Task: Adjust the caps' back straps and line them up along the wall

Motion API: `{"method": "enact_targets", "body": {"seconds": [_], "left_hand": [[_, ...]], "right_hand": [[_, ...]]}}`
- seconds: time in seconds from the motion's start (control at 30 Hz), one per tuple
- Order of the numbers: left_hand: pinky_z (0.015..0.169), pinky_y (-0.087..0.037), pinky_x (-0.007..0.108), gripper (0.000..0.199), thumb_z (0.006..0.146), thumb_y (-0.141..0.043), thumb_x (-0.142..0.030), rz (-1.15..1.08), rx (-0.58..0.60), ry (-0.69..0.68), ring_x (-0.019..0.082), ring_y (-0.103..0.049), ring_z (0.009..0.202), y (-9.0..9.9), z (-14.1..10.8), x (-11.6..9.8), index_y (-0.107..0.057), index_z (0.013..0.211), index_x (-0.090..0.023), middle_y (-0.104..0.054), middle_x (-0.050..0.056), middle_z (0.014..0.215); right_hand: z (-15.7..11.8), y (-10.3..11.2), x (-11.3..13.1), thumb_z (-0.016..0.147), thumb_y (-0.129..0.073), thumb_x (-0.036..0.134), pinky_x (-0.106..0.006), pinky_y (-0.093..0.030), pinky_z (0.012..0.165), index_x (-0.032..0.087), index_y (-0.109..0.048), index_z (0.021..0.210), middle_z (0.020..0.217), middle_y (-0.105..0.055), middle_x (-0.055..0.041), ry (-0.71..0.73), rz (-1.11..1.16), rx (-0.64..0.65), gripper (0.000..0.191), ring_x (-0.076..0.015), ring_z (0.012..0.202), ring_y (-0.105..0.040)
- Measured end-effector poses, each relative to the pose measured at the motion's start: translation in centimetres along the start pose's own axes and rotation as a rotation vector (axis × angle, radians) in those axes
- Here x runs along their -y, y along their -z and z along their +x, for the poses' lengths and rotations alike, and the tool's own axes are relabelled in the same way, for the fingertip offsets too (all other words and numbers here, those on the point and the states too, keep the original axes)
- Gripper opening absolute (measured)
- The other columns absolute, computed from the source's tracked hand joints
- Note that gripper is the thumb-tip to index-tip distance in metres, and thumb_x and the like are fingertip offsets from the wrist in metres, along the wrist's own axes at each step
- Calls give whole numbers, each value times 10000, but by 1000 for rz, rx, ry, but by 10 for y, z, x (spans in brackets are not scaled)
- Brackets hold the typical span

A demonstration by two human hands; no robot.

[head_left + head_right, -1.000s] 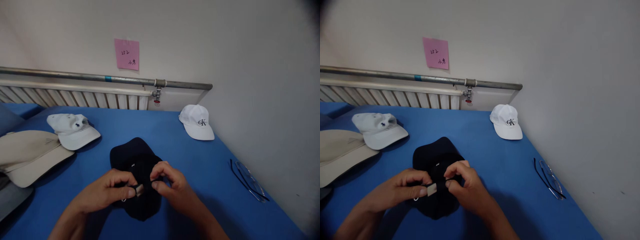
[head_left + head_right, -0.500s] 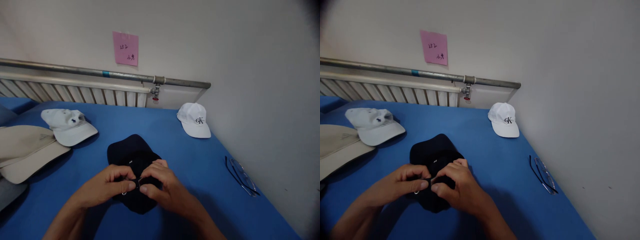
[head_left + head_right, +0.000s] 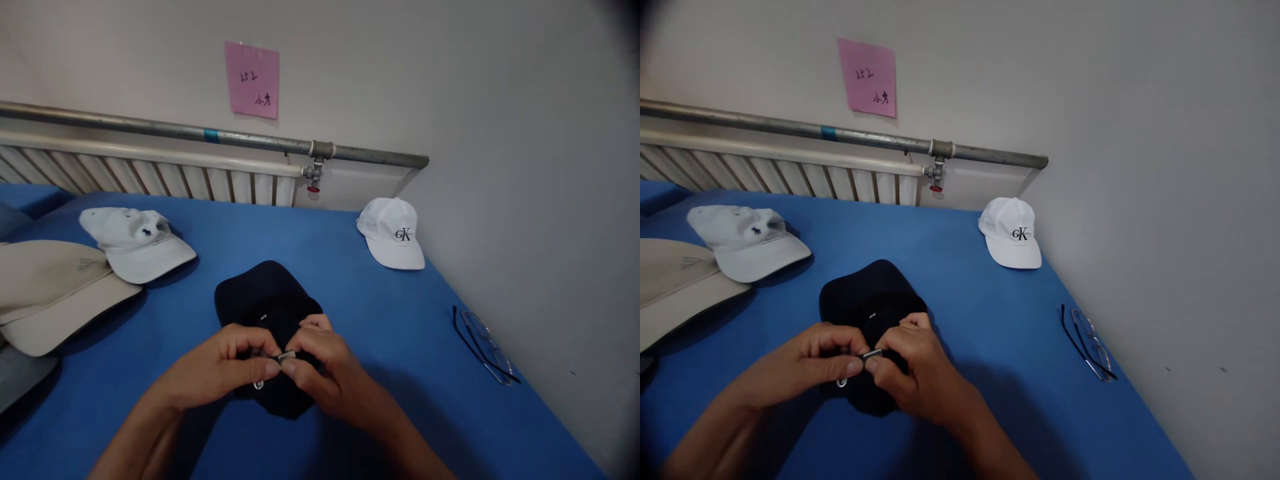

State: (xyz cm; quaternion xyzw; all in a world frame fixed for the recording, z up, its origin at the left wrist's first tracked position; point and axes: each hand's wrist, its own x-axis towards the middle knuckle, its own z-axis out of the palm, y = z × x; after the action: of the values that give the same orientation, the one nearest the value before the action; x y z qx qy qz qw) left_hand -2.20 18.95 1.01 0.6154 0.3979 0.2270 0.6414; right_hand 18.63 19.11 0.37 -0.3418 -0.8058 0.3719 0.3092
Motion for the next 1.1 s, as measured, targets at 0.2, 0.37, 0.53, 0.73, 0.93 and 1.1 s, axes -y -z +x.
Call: {"method": "enact_targets", "body": {"seconds": [0.2,0.37,0.53,0.73,0.93,1.1], "left_hand": [[518,-295,223,144,796,-591,-275,-68,35,32,91,-372,557,1,-2,-2,-659,838,-155,-461,-47,605],[525,-313,221,138,773,-592,-245,-54,37,11,96,-398,564,1,-2,-3,-674,845,-162,-491,-42,611],[560,-337,232,230,785,-616,-323,-70,36,7,114,-430,617,8,-6,-3,-695,943,-176,-533,-20,683],[624,-382,219,200,787,-665,-260,-95,104,3,110,-470,675,18,-10,1,-689,978,-205,-590,-15,782],[643,-394,220,214,810,-670,-271,-155,115,-51,116,-499,705,21,-15,7,-713,1015,-229,-636,10,836],[650,-388,228,230,810,-681,-363,-201,47,-25,122,-504,707,19,-15,6,-728,969,-203,-638,22,820]], "right_hand": [[1,-3,1,863,-518,221,-373,-395,860,217,-496,692,664,-547,28,-23,-10,-31,173,-153,712,-490],[2,-4,1,841,-526,228,-344,-409,806,217,-475,655,636,-516,26,-48,56,-51,193,-160,739,-491],[3,2,-3,822,-552,225,-314,-426,750,214,-533,628,653,-551,10,-163,126,-82,196,-177,800,-515],[3,5,-3,820,-559,262,-288,-427,695,208,-564,625,688,-553,6,-285,260,-99,202,-162,760,-535],[5,4,-6,830,-527,221,-302,-410,718,209,-558,610,652,-603,3,-254,216,-122,222,-163,745,-550],[6,2,-11,826,-508,193,-309,-408,726,207,-534,610,638,-611,9,-248,226,-122,218,-156,718,-570]]}}
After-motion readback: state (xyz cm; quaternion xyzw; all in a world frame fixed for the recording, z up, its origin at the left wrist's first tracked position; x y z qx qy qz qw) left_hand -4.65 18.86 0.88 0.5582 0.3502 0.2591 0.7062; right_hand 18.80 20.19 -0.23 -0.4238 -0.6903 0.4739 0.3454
